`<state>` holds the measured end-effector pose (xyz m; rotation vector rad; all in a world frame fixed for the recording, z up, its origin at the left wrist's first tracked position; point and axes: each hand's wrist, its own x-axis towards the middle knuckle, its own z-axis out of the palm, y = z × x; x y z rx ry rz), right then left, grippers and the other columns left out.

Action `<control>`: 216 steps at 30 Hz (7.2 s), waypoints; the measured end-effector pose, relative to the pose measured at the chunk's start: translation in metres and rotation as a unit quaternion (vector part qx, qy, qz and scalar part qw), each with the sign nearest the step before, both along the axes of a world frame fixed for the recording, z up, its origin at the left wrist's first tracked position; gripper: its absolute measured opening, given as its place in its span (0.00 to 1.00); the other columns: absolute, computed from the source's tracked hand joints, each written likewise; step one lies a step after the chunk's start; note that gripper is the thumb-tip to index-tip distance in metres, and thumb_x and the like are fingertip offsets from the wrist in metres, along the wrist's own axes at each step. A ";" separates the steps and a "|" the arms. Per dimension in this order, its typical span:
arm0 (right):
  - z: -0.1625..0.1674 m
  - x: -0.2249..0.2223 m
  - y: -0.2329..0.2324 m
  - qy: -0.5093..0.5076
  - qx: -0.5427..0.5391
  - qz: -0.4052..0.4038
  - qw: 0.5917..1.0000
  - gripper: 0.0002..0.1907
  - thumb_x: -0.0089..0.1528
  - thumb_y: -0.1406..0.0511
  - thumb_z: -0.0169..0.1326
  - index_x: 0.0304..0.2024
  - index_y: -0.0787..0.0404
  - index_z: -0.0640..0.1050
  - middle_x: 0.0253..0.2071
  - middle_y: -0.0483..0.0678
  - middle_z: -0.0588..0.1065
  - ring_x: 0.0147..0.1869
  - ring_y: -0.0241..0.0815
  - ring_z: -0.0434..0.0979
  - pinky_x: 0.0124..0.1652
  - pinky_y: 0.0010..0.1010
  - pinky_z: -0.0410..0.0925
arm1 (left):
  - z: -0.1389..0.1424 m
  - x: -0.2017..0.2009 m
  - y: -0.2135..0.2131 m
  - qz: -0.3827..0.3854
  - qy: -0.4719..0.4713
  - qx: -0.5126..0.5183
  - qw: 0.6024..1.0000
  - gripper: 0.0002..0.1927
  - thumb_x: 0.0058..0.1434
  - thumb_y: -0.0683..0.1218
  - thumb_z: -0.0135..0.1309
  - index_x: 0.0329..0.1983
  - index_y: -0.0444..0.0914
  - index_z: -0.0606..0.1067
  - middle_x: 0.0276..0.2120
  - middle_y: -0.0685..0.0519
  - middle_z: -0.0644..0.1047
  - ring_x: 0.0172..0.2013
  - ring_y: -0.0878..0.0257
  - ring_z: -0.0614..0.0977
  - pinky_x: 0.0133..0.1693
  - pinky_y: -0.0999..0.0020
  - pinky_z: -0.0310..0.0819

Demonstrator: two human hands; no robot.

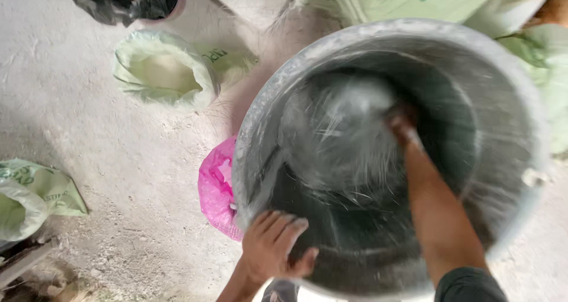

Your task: The person scoops white plaster powder by hand from a sack into a bowl, then mixes the powder with water and fibrous strands in a large basin, working the fibers through the slurry by hand. They then dip a brush in a dark liquid and brush the liquid along green corrugated mold strips laid on a work table.

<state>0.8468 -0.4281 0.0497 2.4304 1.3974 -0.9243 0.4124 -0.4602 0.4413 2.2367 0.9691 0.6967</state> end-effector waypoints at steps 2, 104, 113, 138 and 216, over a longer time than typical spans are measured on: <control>0.041 0.027 0.010 -0.005 0.132 -0.100 0.986 0.46 0.52 0.59 0.63 0.69 0.65 0.60 0.57 0.64 0.72 0.60 0.61 0.73 0.53 0.47 0.69 | -0.001 0.003 -0.001 -0.015 0.014 -0.002 1.000 0.23 0.56 0.61 0.58 0.37 0.36 0.80 0.28 0.49 0.81 0.27 0.58 0.81 0.30 0.61 0.73; 0.277 -0.106 -0.092 0.136 0.233 -0.119 0.955 0.12 0.73 0.64 0.51 0.53 0.63 0.81 0.45 0.52 0.79 0.49 0.44 0.77 0.49 0.38 0.69 | -0.015 -0.002 -0.025 -0.003 0.065 0.019 0.998 0.15 0.58 0.56 0.61 0.32 0.39 0.79 0.30 0.52 0.80 0.33 0.54 0.83 0.38 0.60 0.78; 0.267 -0.107 -0.073 0.408 0.251 -0.296 0.827 0.16 0.70 0.64 0.48 0.58 0.61 0.78 0.56 0.46 0.79 0.58 0.39 0.77 0.56 0.30 0.69 | -0.010 0.000 -0.021 -0.017 0.043 0.020 0.999 0.13 0.59 0.53 0.59 0.35 0.39 0.78 0.30 0.51 0.80 0.33 0.55 0.83 0.40 0.61 0.79; -0.166 -0.186 0.003 0.064 -0.157 0.234 0.957 0.27 0.65 0.65 0.52 0.66 0.63 0.63 0.51 0.56 0.78 0.50 0.48 0.80 0.51 0.38 0.73 | -0.046 -0.031 -0.029 -0.044 0.037 -0.137 0.989 0.06 0.70 0.46 0.53 0.42 0.43 0.80 0.35 0.54 0.83 0.39 0.62 0.87 0.46 0.65 0.84; 0.280 -0.106 -0.070 0.152 0.084 -0.213 0.961 0.12 0.69 0.65 0.46 0.47 0.62 0.81 0.46 0.57 0.81 0.52 0.52 0.82 0.52 0.42 0.73 | -0.016 -0.004 -0.012 -0.001 0.035 -0.001 0.999 0.15 0.58 0.56 0.59 0.35 0.39 0.79 0.30 0.52 0.81 0.33 0.55 0.83 0.36 0.59 0.78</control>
